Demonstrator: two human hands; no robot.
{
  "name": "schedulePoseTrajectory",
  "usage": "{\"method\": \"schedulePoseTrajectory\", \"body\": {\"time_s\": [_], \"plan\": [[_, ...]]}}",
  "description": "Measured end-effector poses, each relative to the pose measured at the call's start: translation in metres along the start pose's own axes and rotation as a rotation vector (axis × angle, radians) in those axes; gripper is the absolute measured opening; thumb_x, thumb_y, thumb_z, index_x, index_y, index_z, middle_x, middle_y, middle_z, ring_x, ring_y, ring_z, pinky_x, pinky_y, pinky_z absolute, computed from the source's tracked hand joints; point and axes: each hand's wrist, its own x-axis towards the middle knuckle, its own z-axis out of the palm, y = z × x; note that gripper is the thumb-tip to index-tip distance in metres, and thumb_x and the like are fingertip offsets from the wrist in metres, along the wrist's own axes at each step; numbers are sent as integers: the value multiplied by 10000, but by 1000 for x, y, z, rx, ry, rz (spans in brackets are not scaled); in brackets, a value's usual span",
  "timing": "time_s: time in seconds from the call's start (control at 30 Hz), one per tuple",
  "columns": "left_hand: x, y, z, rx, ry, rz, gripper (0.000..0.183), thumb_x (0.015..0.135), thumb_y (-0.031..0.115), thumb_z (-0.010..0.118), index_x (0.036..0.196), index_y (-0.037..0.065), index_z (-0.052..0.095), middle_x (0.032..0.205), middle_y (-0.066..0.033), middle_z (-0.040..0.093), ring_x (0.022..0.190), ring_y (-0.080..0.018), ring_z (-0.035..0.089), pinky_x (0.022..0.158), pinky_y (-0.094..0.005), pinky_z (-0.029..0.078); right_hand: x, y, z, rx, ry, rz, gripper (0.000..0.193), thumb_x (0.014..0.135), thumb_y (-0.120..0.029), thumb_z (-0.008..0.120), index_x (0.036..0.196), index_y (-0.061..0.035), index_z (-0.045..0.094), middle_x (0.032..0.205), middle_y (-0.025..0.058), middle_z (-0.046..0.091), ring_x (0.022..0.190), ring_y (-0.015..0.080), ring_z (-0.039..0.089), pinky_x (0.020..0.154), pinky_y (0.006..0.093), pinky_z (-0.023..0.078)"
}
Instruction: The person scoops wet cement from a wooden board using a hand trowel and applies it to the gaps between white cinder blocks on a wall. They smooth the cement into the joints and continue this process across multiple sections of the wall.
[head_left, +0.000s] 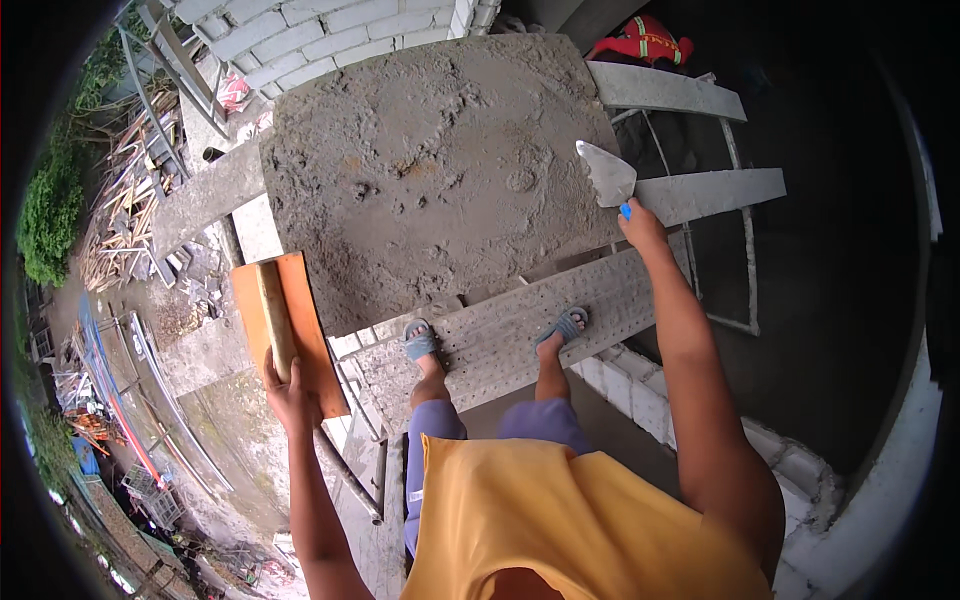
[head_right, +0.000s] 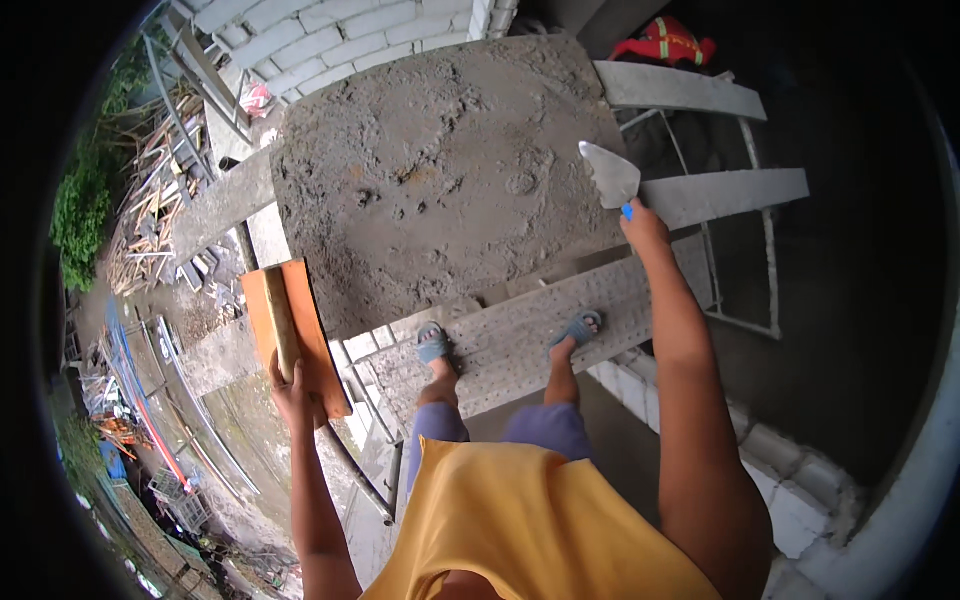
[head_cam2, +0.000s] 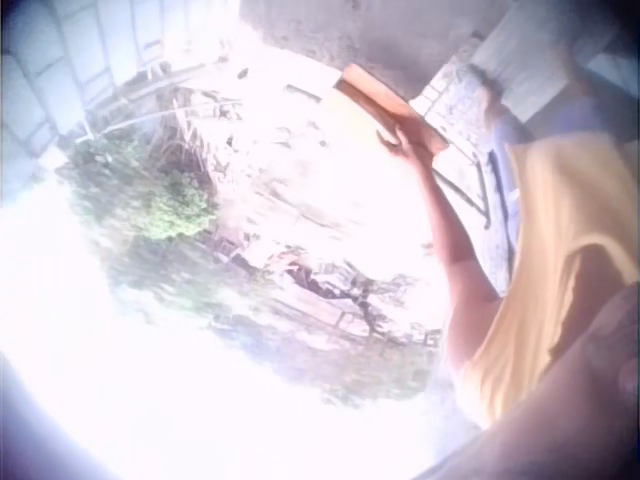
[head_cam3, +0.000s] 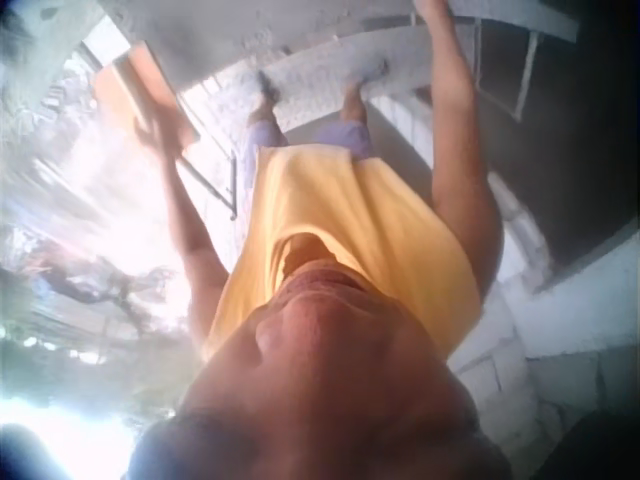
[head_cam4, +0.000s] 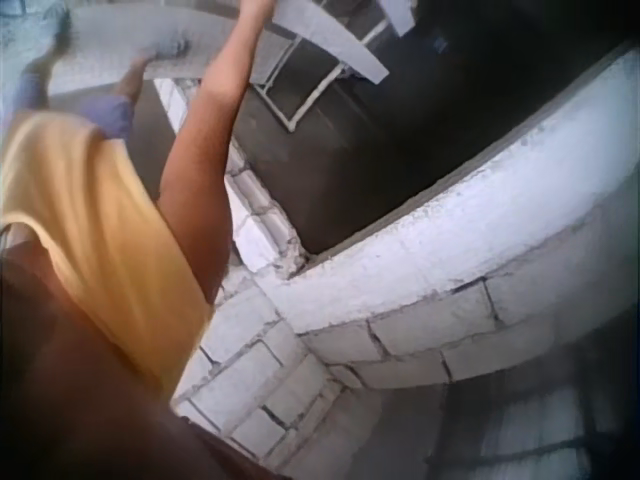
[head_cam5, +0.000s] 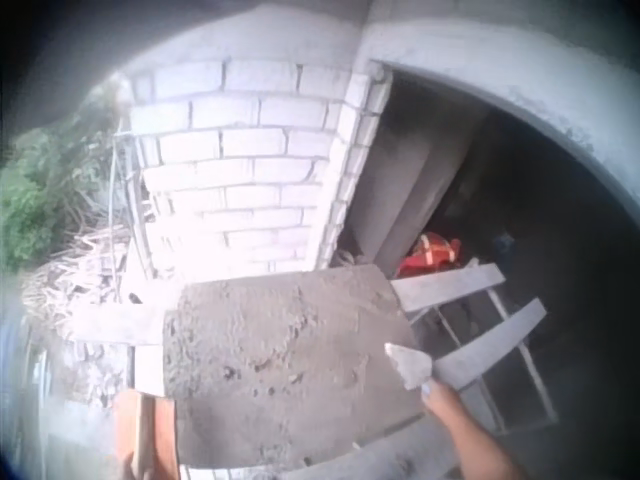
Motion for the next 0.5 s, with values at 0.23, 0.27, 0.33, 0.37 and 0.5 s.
{"method": "schedulePoseTrajectory", "body": {"time_s": [0.23,0.27,0.33,0.37,0.5], "plan": [[36,35,61,-83,-13,-137,545,957,280,714,1433,79,539,1109,-200,722,979,-249,693,865,-370,529,-80,-63,48,121,-38,117,477,913,-354,665,1274,-67,544,1161,279,674,1102,483,632,905,550,513],[41,32,72,-88,-1,-102,548,956,288,714,1430,76,538,1104,-207,722,975,-260,698,862,-378,531,-87,-71,52,147,-38,93,462,913,-355,657,1259,-68,552,1147,275,679,1093,486,633,899,556,513],[48,32,93,-100,-27,-86,588,954,313,714,1446,67,507,1110,-229,719,977,-298,708,860,-398,534,-101,-88,64,194,-43,54,433,911,-356,640,1229,-70,568,1119,268,688,1075,490,635,887,569,512],[44,32,99,-98,-23,-101,596,957,314,710,1454,65,495,1119,-235,715,987,-305,707,866,-401,533,-113,-111,60,155,-68,96,446,917,-359,639,1258,-84,555,1132,269,686,1082,482,639,893,564,516],[44,29,132,-76,-2,-90,616,972,334,679,1479,64,456,1183,-259,686,1053,-344,690,917,-421,517,-140,-143,60,175,-104,110,424,928,-371,642,1244,-107,544,1111,253,697,1059,468,657,878,564,524]]}}
